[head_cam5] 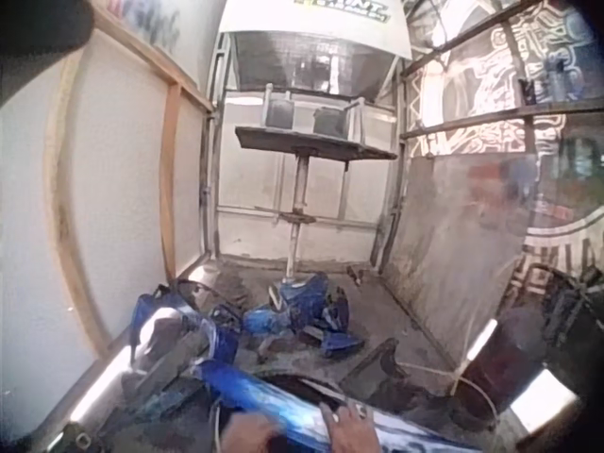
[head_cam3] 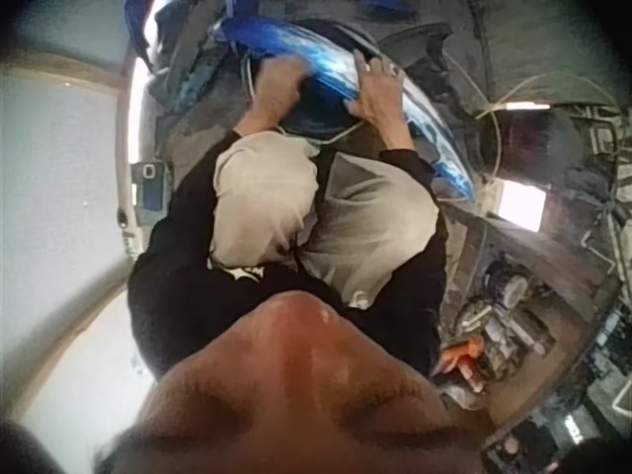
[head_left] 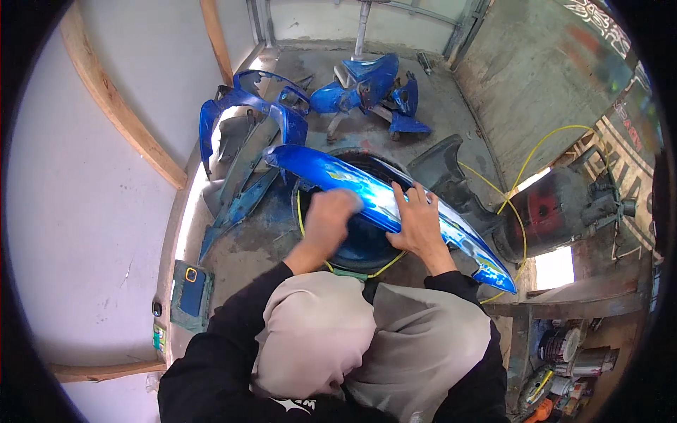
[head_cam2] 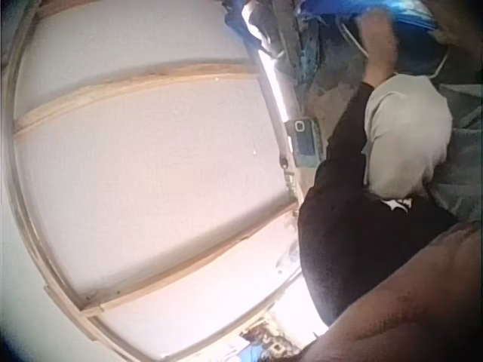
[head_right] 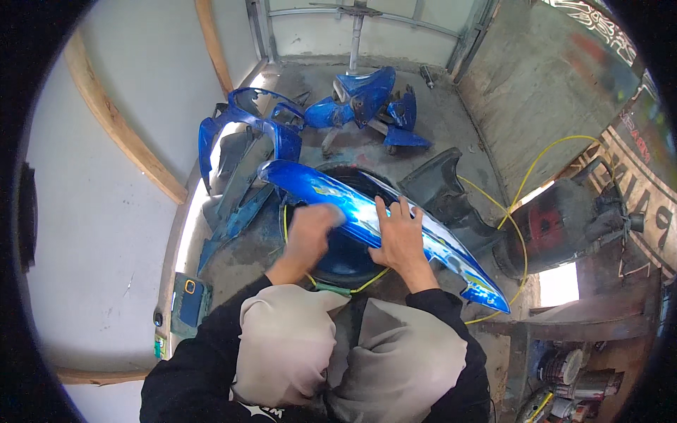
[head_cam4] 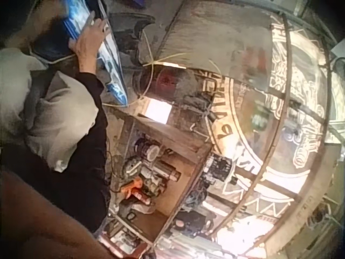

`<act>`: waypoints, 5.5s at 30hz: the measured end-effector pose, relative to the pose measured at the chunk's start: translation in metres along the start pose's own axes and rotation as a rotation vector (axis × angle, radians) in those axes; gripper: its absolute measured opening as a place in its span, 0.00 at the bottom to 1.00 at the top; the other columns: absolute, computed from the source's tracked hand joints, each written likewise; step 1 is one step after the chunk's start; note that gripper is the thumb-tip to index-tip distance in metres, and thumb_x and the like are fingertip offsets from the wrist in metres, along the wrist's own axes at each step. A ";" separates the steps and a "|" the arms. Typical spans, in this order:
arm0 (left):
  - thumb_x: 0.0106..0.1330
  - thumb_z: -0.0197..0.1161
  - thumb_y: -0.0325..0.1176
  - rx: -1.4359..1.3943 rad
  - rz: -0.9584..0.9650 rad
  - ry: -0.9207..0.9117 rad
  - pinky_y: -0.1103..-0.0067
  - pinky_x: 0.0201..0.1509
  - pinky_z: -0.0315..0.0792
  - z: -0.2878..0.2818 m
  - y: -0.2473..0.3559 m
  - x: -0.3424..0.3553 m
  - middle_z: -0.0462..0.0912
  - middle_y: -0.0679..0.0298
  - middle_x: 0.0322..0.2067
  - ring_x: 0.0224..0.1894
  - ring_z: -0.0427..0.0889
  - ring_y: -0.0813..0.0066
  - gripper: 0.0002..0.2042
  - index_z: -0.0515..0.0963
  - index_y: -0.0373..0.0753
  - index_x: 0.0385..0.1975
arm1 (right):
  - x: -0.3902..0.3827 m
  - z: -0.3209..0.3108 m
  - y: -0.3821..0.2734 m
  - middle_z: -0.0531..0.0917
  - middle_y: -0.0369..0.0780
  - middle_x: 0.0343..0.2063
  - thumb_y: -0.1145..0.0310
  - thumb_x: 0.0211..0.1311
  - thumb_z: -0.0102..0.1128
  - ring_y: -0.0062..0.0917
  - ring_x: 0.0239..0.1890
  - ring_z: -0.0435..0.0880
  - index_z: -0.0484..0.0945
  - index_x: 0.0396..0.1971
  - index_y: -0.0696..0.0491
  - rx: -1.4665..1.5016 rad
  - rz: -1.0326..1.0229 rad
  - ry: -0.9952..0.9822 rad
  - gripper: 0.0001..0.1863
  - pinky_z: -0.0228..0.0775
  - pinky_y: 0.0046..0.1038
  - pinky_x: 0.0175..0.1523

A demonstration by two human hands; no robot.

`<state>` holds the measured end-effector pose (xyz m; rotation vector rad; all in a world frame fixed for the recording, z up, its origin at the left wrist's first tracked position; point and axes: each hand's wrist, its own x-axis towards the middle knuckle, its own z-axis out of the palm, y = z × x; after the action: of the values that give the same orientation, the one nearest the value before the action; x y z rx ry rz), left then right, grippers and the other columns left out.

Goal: The person wet-sands a motorcycle body part over a bucket of water using a sanding block, then rubs the surface using a round foam pad.

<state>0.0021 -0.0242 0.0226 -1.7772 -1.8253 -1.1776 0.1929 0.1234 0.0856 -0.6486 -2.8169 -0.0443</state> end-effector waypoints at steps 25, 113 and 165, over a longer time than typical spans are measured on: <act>0.58 0.61 0.19 -0.083 0.049 -0.054 0.64 0.63 0.73 0.003 0.009 0.002 0.88 0.58 0.50 0.58 0.84 0.58 0.18 0.84 0.40 0.48 | 0.002 0.003 0.003 0.81 0.51 0.53 0.55 0.31 0.84 0.49 0.68 0.73 0.69 0.73 0.54 -0.027 0.009 -0.028 0.60 0.62 0.57 0.68; 0.59 0.61 0.22 -0.195 -0.007 -0.014 0.60 0.67 0.75 0.035 0.083 0.001 0.87 0.53 0.50 0.58 0.85 0.53 0.14 0.82 0.35 0.45 | -0.017 -0.004 0.031 0.76 0.57 0.52 0.54 0.37 0.86 0.60 0.71 0.67 0.55 0.79 0.59 -0.113 -0.148 -0.163 0.68 0.63 0.64 0.71; 0.59 0.61 0.23 -0.062 -0.052 -0.051 0.60 0.61 0.72 0.039 0.086 -0.015 0.83 0.57 0.50 0.60 0.81 0.53 0.12 0.81 0.41 0.43 | -0.007 -0.007 0.027 0.77 0.57 0.52 0.54 0.36 0.87 0.60 0.70 0.68 0.56 0.79 0.60 -0.109 -0.157 -0.202 0.69 0.64 0.65 0.70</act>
<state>0.0972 -0.0152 0.0159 -1.8190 -1.8935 -1.2314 0.2124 0.1440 0.0895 -0.4774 -3.0740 -0.1717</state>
